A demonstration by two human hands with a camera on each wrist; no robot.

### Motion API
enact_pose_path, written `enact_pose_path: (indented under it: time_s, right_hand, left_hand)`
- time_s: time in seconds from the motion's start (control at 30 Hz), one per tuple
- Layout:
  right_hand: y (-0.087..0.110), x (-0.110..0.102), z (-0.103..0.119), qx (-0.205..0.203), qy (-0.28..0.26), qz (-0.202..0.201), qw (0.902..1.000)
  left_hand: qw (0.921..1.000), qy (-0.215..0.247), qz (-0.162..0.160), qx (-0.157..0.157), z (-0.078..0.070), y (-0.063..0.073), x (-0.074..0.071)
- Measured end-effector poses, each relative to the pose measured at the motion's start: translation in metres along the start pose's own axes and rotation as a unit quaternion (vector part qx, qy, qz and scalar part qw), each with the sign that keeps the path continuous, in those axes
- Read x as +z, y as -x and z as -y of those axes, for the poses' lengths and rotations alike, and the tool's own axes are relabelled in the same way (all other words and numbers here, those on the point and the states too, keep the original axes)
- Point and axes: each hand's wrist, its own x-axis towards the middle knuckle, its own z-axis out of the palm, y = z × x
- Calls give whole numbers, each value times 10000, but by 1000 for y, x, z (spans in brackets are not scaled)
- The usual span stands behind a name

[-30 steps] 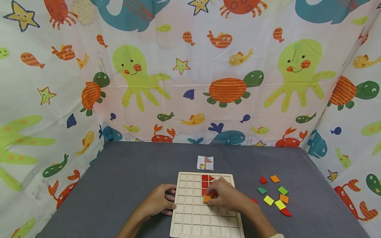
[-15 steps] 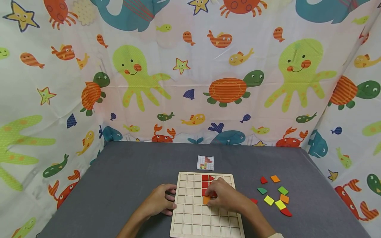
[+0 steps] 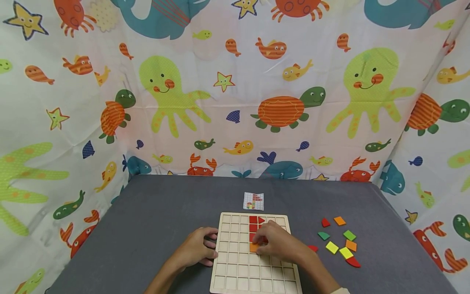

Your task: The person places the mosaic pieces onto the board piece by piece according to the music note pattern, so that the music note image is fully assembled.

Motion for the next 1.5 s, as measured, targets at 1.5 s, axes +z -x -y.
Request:
enact_pose_path:
  time_s: [1.5]
  right_hand:
    - [102,-68,-79,1843,164,-1505,9711]
  left_hand:
    - [10000,2,-23,-36,0,0,0]
